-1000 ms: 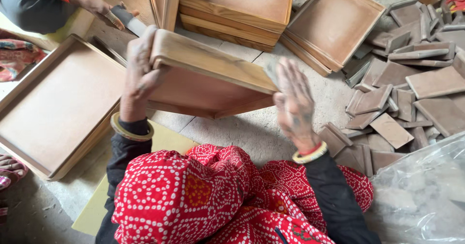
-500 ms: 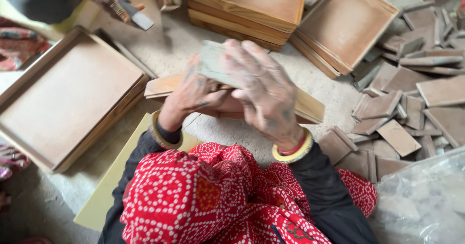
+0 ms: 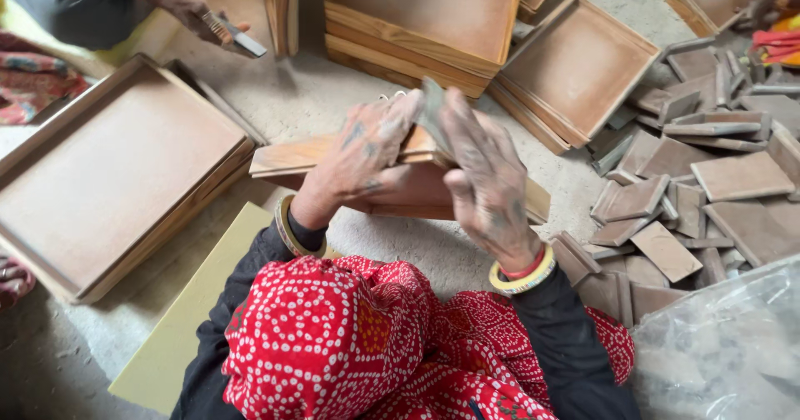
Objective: The person sits on the floor and sands the edges and corners of a rectangular wooden tray using a sanding block. They rotate the tray to reach all sides, then place it on a stack of finished trays.
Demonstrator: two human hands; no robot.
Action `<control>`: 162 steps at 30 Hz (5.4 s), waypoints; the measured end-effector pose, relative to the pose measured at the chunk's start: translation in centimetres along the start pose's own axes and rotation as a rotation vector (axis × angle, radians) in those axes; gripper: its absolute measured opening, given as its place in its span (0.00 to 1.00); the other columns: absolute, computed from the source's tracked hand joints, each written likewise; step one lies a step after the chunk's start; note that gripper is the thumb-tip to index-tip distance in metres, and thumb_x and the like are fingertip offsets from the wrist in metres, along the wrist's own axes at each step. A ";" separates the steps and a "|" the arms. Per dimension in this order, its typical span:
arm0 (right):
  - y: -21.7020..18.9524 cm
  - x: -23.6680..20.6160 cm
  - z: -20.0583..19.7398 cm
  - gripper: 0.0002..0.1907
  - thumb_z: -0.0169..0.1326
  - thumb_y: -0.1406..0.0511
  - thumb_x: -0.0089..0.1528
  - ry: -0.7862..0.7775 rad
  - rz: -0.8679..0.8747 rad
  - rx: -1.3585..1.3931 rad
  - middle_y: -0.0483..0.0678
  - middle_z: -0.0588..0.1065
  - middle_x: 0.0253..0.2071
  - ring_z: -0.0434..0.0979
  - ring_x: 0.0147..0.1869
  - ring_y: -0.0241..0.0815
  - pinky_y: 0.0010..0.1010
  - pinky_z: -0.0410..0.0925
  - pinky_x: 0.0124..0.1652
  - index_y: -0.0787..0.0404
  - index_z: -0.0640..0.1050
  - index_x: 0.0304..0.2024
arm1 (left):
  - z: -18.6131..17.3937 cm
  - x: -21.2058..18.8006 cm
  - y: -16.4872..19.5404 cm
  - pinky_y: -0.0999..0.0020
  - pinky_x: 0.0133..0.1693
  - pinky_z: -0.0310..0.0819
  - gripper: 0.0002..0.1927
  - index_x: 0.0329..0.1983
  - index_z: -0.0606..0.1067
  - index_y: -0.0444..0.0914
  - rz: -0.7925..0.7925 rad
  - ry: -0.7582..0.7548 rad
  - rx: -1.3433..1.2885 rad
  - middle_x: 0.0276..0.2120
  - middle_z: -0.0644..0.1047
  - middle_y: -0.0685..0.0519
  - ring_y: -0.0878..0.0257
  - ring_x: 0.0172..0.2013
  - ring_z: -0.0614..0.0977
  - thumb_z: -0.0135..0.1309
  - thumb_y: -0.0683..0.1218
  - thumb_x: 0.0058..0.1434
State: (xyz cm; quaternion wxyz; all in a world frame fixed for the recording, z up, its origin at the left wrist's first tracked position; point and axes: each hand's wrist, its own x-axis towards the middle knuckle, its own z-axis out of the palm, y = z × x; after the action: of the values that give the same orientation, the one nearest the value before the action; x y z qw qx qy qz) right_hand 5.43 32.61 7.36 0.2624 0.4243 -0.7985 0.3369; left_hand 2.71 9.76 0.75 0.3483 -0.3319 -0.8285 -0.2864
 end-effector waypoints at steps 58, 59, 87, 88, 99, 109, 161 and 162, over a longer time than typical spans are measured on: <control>1.2 -2.2 2.8 0.21 0.44 0.61 0.78 0.291 0.150 0.028 0.53 0.70 0.71 0.71 0.75 0.49 0.38 0.65 0.71 0.61 0.68 0.71 | -7.0 1.7 3.8 0.48 0.56 0.68 0.43 0.63 0.66 0.34 -0.283 -0.247 0.073 0.57 0.73 0.38 0.40 0.56 0.75 0.69 0.50 0.44; 0.9 -2.1 3.7 0.21 0.45 0.62 0.76 0.281 0.120 0.017 0.53 0.70 0.71 0.71 0.75 0.52 0.39 0.64 0.71 0.61 0.69 0.70 | -6.1 2.0 3.8 0.47 0.54 0.68 0.39 0.62 0.67 0.33 -0.271 -0.227 0.102 0.54 0.74 0.39 0.40 0.54 0.76 0.66 0.46 0.46; 0.0 1.1 3.4 0.27 0.39 0.56 0.77 0.004 0.013 0.088 0.58 0.58 0.77 0.59 0.82 0.61 0.48 0.59 0.78 0.64 0.61 0.75 | -4.0 1.3 -5.9 0.52 0.59 0.69 0.38 0.66 0.70 0.36 -0.026 -0.171 -0.083 0.58 0.77 0.42 0.42 0.57 0.77 0.65 0.49 0.51; 0.2 1.4 3.4 0.27 0.40 0.56 0.76 0.001 -0.016 0.079 0.56 0.59 0.77 0.59 0.83 0.60 0.47 0.59 0.77 0.62 0.62 0.74 | -4.3 2.0 -5.1 0.52 0.58 0.69 0.39 0.66 0.70 0.35 -0.006 -0.173 -0.088 0.58 0.77 0.42 0.42 0.57 0.77 0.64 0.48 0.50; -0.2 -1.0 3.1 0.26 0.38 0.54 0.79 -0.036 0.040 0.041 0.50 0.58 0.79 0.54 0.86 0.60 0.43 0.58 0.78 0.58 0.61 0.76 | -5.8 3.1 -3.8 0.57 0.41 0.69 0.29 0.50 0.72 0.36 -0.232 -0.365 -0.122 0.37 0.74 0.42 0.43 0.42 0.77 0.67 0.50 0.47; 1.3 -1.5 3.8 0.35 0.32 0.47 0.77 -0.016 -0.077 0.017 0.58 0.56 0.78 0.49 0.86 0.56 0.50 0.49 0.80 0.64 0.56 0.76 | -5.1 0.5 -5.2 0.50 0.56 0.69 0.38 0.63 0.71 0.33 -0.116 -0.270 -0.074 0.52 0.77 0.38 0.40 0.53 0.77 0.62 0.51 0.48; 12.9 -11.1 8.6 0.32 0.30 0.48 0.74 0.072 0.466 0.008 0.56 0.67 0.71 0.64 0.77 0.52 0.38 0.61 0.71 0.60 0.71 0.69 | -10.9 -9.8 -4.5 0.55 0.51 0.71 0.19 0.49 0.75 0.33 -0.554 0.064 0.269 0.41 0.79 0.44 0.48 0.44 0.79 0.65 0.49 0.62; 13.5 -12.2 8.9 0.31 0.33 0.49 0.75 0.115 0.528 0.128 0.56 0.67 0.72 0.64 0.77 0.52 0.38 0.59 0.72 0.61 0.71 0.69 | -10.8 -10.3 -4.6 0.56 0.52 0.71 0.18 0.49 0.75 0.33 -0.564 0.065 0.240 0.41 0.80 0.45 0.49 0.44 0.80 0.65 0.49 0.63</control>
State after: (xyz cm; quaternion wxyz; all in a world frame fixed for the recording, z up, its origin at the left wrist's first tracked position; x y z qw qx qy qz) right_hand -1.18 37.51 -11.21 0.1830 0.1975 -0.8425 0.4666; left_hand 8.99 -4.29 -1.91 0.3183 -0.0361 -0.9042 -0.2825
